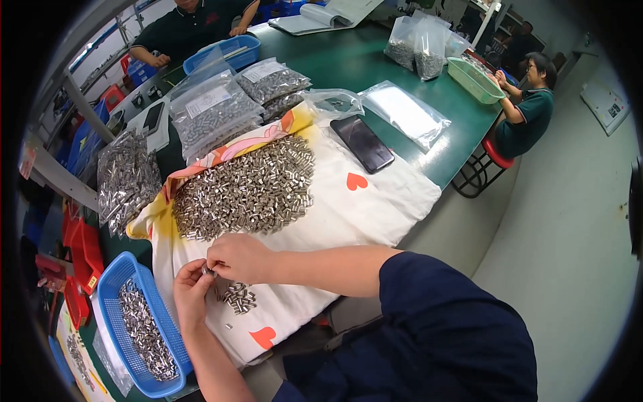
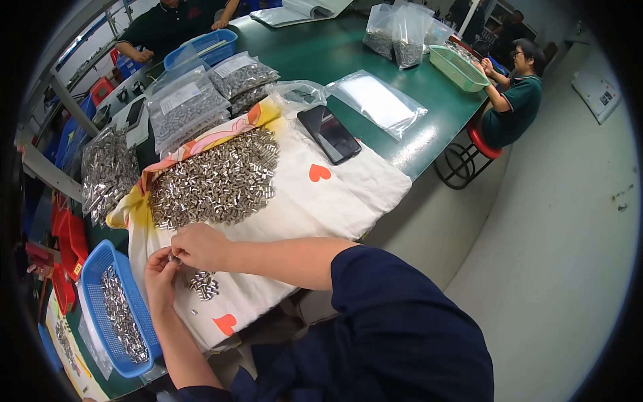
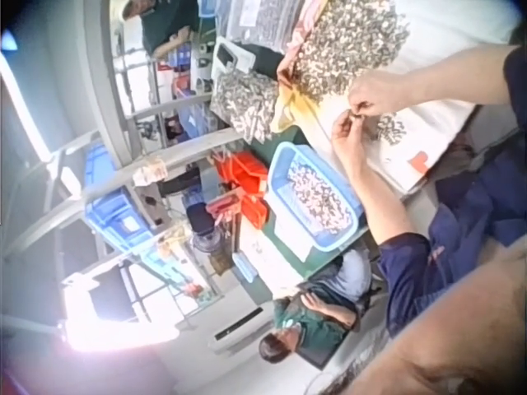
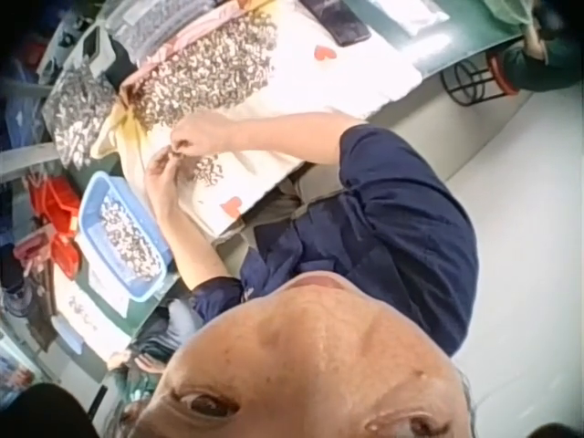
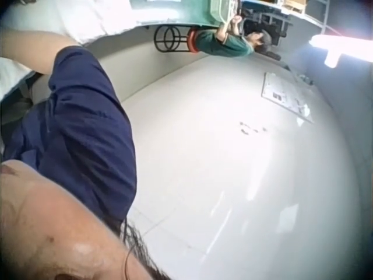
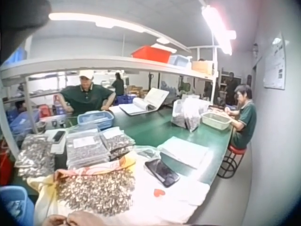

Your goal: Sorting and inspecting small metal components at a industrial workbench.

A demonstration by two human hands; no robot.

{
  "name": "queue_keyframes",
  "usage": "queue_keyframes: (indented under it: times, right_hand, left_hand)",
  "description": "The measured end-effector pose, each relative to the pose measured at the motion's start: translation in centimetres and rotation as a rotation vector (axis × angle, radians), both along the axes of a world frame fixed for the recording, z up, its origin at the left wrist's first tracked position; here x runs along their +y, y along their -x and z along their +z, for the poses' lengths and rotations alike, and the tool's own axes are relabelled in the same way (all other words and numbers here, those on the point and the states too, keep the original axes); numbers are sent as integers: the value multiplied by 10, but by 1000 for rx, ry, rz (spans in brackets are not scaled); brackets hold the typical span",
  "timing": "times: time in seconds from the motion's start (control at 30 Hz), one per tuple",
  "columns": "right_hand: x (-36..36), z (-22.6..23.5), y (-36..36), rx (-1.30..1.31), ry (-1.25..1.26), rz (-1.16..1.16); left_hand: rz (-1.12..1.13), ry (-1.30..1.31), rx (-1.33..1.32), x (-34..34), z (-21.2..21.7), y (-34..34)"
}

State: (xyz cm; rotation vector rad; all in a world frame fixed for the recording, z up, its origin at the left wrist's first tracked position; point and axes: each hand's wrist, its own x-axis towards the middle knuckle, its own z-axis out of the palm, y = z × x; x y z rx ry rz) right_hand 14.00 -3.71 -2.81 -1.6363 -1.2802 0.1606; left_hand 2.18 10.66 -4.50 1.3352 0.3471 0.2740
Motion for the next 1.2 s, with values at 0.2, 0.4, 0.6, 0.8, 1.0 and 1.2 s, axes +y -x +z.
queue_keyframes:
  times: [0.2,0.4,0.6,0.8,1.0,1.2]
  right_hand:
    - [-1,0,-1,31,-4,-10]
    - [-1,-6,2,-268,-98,-78]
    - [6,-10,8,-236,-107,-22]
    - [-10,15,-10,41,131,123]
    - [-9,18,-38,190,148,-136]
    - [-8,1,-48,-314,243,-252]
  left_hand:
    - [9,-13,-4,0,-2,0]
    - [-2,-81,8,-7,-2,-8]
    - [119,-157,153,-6,6,4]
    - [-4,-27,96,-10,14,-4]
    - [-204,-70,195,-7,20,6]
    - [-249,-38,166,-9,23,5]
